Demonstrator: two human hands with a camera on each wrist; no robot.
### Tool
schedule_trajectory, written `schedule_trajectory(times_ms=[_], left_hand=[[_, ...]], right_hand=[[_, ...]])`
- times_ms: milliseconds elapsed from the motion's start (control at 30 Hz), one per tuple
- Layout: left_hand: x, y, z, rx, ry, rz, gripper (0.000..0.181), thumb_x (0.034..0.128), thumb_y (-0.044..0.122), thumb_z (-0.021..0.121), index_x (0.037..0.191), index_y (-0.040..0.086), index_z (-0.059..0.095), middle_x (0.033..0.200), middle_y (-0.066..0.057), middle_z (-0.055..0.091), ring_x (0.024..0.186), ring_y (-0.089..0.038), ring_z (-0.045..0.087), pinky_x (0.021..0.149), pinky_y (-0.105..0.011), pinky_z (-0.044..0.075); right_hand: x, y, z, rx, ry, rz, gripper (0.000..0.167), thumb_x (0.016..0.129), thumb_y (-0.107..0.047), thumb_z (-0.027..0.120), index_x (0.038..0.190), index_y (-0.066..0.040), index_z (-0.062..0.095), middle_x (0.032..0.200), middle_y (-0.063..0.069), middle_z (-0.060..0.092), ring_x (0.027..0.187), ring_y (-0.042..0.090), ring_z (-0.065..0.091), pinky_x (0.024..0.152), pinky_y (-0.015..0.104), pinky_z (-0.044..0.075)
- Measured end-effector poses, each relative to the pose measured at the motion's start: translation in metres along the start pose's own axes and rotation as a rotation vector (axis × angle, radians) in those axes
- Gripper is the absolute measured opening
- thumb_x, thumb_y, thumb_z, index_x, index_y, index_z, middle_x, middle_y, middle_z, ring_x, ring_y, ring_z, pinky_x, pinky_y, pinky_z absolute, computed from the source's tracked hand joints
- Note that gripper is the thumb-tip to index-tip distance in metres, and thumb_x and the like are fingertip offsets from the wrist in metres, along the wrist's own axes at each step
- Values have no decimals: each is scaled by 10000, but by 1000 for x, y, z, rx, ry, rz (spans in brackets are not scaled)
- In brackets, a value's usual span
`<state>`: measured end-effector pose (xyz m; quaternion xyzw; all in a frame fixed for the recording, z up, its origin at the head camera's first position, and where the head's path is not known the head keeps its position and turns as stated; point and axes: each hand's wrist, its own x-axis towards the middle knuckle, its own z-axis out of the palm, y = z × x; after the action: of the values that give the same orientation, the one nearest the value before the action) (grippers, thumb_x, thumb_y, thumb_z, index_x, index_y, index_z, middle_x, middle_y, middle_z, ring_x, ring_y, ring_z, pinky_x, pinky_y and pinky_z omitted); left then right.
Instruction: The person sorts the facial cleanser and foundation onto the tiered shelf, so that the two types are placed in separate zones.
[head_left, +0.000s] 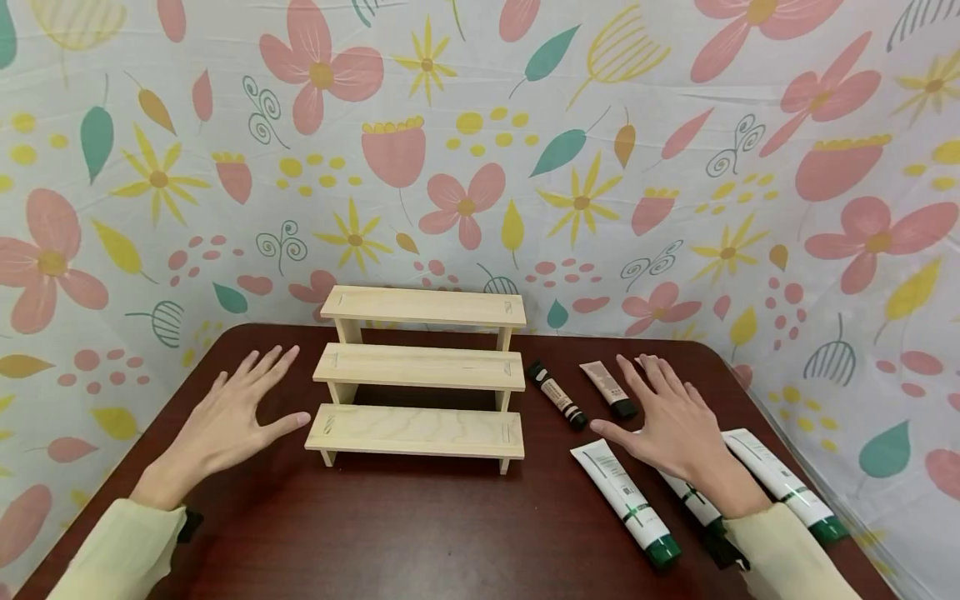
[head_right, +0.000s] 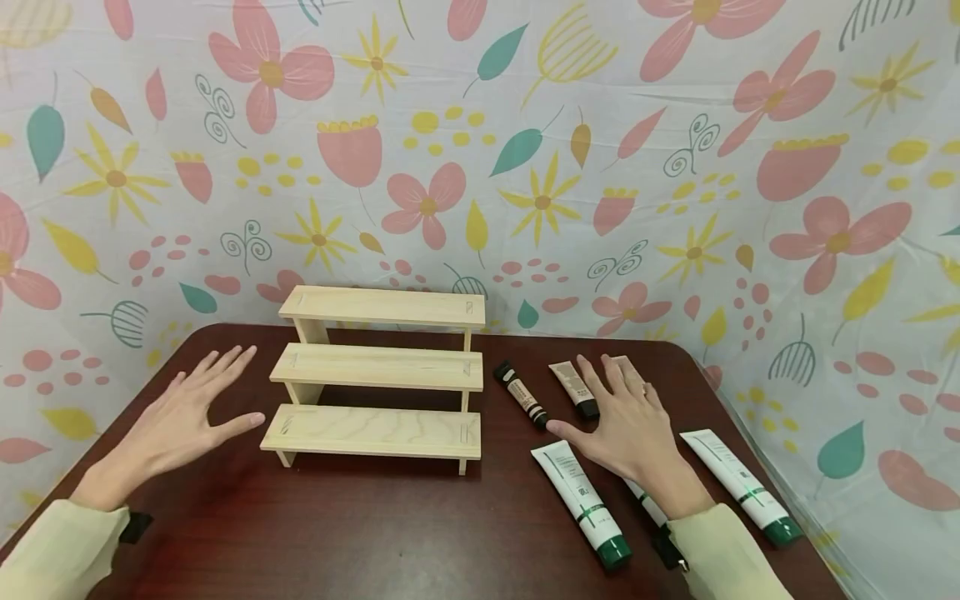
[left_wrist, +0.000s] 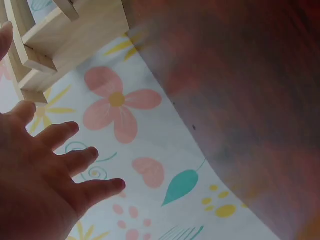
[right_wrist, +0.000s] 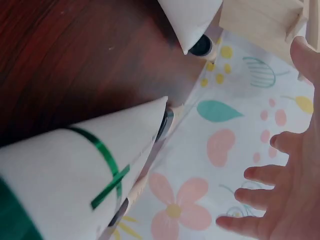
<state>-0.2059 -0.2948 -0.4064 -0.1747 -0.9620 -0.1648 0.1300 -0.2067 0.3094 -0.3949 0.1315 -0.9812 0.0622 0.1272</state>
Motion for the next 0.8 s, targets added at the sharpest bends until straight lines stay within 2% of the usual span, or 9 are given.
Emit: schedule_trajectory(times_ms=[133,200,267,333,500,567,633,733,800], left_hand=[[0,3,5,-89,-8,8,1023,918,591,759,1710,289,185,1709,-136,286,1543,-475,234,1132,-779,228],[1,5,7,-128,-10,11,1048,902,580,787,1710,292,184,1702,-125,307,1523,-469,290,1115,-756,290],[1,7,10,-169,-18,5,1081,884,568,815,1709,318,163,1695,-123,320,1500,-461,345,1102,-723,345],[2,9,12,-216,-27,-3,1109,869,540,845,1706,355,140,1684,-134,334,1479,-458,384,1086,-705,382],[4,14,19,-308,-35,3,1144,840,414,909,1703,355,161,1602,-207,443,1441,-460,443,1059,-700,421],[3,14,21,-332,-26,15,1147,827,371,926,1704,334,187,1543,-236,509,1407,-448,493,1037,-697,437],[4,14,24,-362,-19,30,1141,822,324,937,1703,308,212,1517,-232,538,1374,-422,540,1028,-683,453],[4,12,28,-410,-10,50,1124,819,273,944,1700,254,245,1504,-209,560,1333,-386,591,1017,-655,488],[5,11,31,-450,-11,62,1111,818,231,947,1695,219,265,1507,-194,562,1319,-372,605,1008,-624,509]], right_hand=[[7,-4,2,1,31,-39,1056,885,-803,621,1689,-204,290,1622,257,380,1522,473,281,1083,743,349],[11,-6,3,18,44,-66,1045,884,-779,649,1676,-177,329,1588,254,429,1494,477,322,1121,707,337],[16,-8,2,50,34,-88,1032,894,-748,667,1664,-140,349,1563,259,458,1464,493,360,1160,685,297],[21,-10,1,89,10,-111,1017,908,-712,682,1651,-95,363,1543,271,482,1423,514,411,1159,680,305],[33,-10,3,209,-113,-139,960,947,-634,698,1633,-44,376,1540,279,483,1357,514,488,1040,709,424],[39,-9,6,265,-158,-151,916,961,-581,717,1619,-31,395,1518,263,508,1277,465,557,984,639,490],[44,-7,9,332,-191,-170,851,974,-494,746,1592,-6,425,1453,239,556,1149,413,610,873,537,540],[52,-4,15,427,-223,-208,748,975,-350,786,1542,26,476,1328,210,614,959,347,625,720,389,514],[57,-2,19,477,-246,-229,699,970,-273,799,1516,42,499,1280,216,625,919,323,627,696,357,506]])
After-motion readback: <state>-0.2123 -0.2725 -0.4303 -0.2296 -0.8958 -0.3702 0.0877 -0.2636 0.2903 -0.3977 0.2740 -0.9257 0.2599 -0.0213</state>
